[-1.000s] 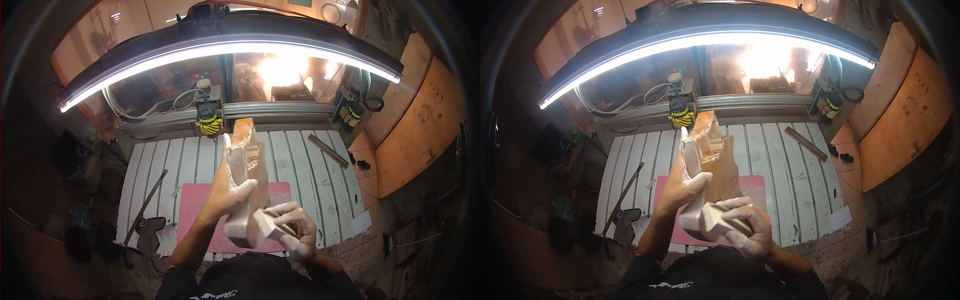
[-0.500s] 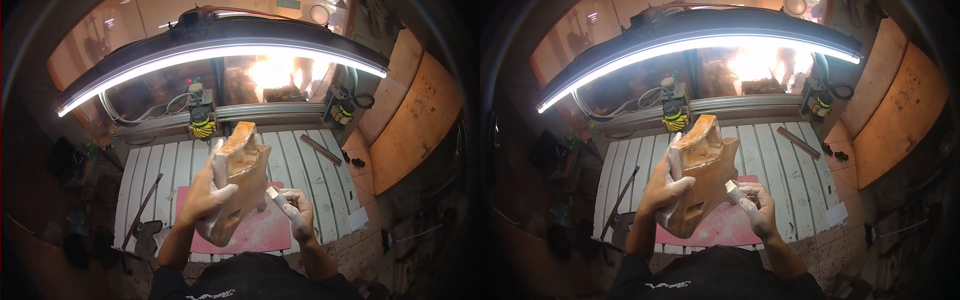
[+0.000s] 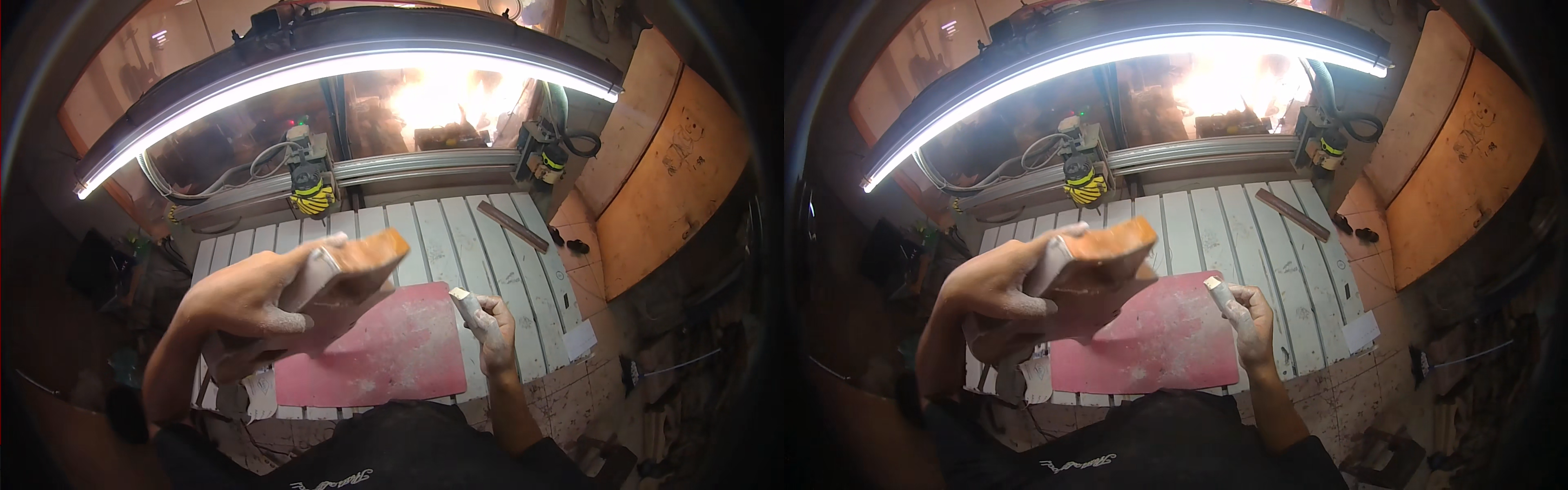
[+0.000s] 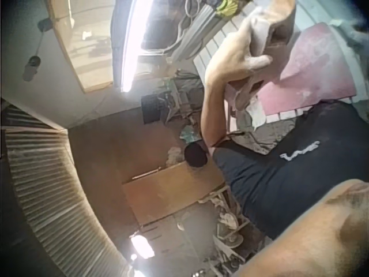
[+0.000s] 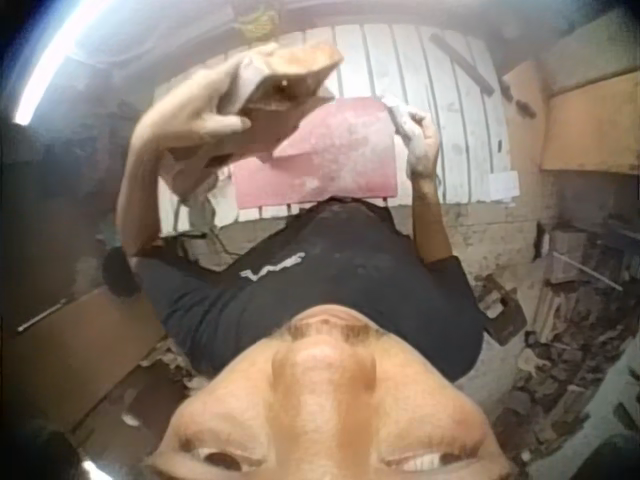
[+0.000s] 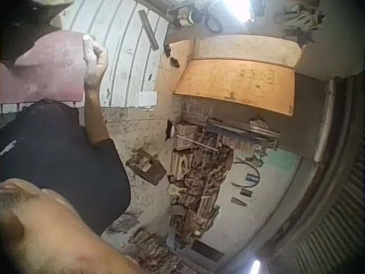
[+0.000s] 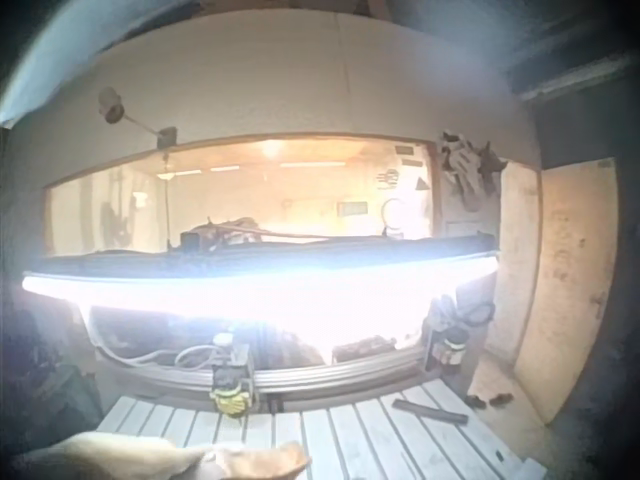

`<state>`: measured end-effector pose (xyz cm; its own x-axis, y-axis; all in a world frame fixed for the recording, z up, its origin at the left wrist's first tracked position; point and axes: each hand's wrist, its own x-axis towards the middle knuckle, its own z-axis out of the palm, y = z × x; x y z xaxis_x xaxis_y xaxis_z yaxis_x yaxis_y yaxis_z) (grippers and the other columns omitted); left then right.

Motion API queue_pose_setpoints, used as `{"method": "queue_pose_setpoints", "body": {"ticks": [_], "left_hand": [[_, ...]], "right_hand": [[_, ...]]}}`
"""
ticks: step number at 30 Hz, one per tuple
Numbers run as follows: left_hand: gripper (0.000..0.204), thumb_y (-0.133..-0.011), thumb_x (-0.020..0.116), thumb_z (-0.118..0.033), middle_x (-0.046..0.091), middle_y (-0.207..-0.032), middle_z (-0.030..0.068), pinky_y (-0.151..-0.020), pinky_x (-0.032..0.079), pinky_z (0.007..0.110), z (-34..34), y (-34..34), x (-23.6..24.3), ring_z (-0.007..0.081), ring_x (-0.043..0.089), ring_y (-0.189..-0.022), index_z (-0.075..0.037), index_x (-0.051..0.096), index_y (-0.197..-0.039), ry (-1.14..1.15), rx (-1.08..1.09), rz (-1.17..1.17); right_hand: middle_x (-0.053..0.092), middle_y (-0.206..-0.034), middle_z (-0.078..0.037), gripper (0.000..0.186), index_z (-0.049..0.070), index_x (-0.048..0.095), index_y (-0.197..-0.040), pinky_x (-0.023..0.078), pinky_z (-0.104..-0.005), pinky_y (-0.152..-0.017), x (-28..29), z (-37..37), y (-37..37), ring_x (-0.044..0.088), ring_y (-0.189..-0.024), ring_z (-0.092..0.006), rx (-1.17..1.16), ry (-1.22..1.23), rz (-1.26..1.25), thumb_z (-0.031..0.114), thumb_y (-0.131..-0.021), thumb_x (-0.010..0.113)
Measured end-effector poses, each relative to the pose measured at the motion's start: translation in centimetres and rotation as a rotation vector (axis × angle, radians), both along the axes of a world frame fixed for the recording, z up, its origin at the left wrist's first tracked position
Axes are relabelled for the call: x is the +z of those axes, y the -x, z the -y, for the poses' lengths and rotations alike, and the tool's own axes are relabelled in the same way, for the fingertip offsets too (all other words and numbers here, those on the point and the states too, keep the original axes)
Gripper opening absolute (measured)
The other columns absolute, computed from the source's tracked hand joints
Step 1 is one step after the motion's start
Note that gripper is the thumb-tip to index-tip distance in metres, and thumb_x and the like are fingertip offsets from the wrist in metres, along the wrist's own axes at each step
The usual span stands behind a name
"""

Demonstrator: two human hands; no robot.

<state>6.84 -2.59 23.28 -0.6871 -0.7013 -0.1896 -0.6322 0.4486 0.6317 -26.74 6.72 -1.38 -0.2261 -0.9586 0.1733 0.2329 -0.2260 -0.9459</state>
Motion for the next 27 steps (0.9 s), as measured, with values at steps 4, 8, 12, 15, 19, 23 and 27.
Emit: {"method": "queue_pose_setpoints", "body": {"ticks": [4,8,12,15,19,23,27], "left_hand": [[0.092,-0.079,0.075,-0.019,0.075,-0.102,0.0264,-0.088,0.055,0.046,1.3,3.4,-2.5,0.0453,0.073,-0.095,-0.006,0.038,-0.162,-0.091,-0.143,0.319],[0.070,-0.081,0.074,-0.018,0.075,-0.102,0.0258,-0.088,0.055,0.051,3.5,3.4,-9.0,0.0463,0.071,-0.099,-0.006,0.055,-0.147,0.023,-0.340,0.407],[0.050,-0.082,0.074,-0.022,0.074,-0.096,0.0251,-0.084,0.057,0.053,3.3,6.5,-12.2,0.0461,0.072,-0.094,-0.002,0.063,-0.126,0.104,-0.376,0.413],[0.039,-0.082,0.075,-0.025,0.075,-0.092,0.0244,-0.082,0.058,0.054,3.3,8.7,-15.6,0.0469,0.073,-0.089,0.000,0.063,-0.110,0.206,-0.337,0.420],[0.031,-0.084,0.074,-0.021,0.074,-0.090,0.0255,-0.078,0.059,0.054,1.8,11.1,-18.7,0.0452,0.074,-0.087,0.001,0.064,-0.104,0.328,-0.301,0.401],[0.025,-0.082,0.076,-0.015,0.073,-0.091,0.0210,-0.071,0.059,0.052,-0.5,11.4,-20.1,0.0407,0.075,-0.083,-0.001,0.064,-0.099,0.474,-0.116,0.381],[0.022,-0.080,0.077,-0.012,0.073,-0.095,0.0145,-0.064,0.058,0.042,-1.3,12.6,-23.6,0.0304,0.077,-0.079,-0.005,0.065,-0.098,0.786,0.157,0.448]], "right_hand": [[0.067,-0.110,-0.008,0.032,0.001,0.062,-0.121,0.052,-0.0324,-0.085,-3.1,-0.1,1.3,0.062,-0.095,-0.0135,-0.087,-0.204,0.068,0.025,-0.102,0.060],[0.067,-0.107,-0.007,0.031,0.001,0.062,-0.123,0.053,-0.0317,-0.081,-5.4,0.1,1.2,0.062,-0.090,-0.0135,-0.112,-0.265,0.160,0.026,-0.103,0.061],[0.067,-0.105,-0.007,0.031,0.001,0.062,-0.122,0.053,-0.0312,-0.078,-6.0,-0.7,1.5,0.062,-0.087,-0.0132,-0.200,-0.331,0.165,0.026,-0.103,0.061],[0.068,-0.106,-0.007,0.031,0.002,0.063,-0.121,0.053,-0.0296,-0.077,-6.1,-1.2,1.3,0.062,-0.088,-0.0126,-0.262,-0.284,0.079,0.026,-0.103,0.062],[0.069,-0.108,-0.007,0.028,0.000,0.065,-0.122,0.054,-0.0295,-0.082,-5.4,-0.6,-0.1,0.064,-0.093,-0.0135,-0.275,-0.225,-0.045,0.021,-0.104,0.064],[0.070,-0.119,-0.010,0.025,-0.002,0.069,-0.125,0.055,-0.0334,-0.094,-3.6,0.4,-1.6,0.067,-0.108,-0.0182,-0.238,-0.175,-0.267,0.007,-0.102,0.068],[0.066,-0.126,-0.017,0.028,-0.001,0.073,-0.122,0.051,-0.0385,-0.106,-1.5,0.5,-4.2,0.064,-0.119,-0.0298,-0.234,0.057,-0.605,0.002,-0.094,0.074]]}}
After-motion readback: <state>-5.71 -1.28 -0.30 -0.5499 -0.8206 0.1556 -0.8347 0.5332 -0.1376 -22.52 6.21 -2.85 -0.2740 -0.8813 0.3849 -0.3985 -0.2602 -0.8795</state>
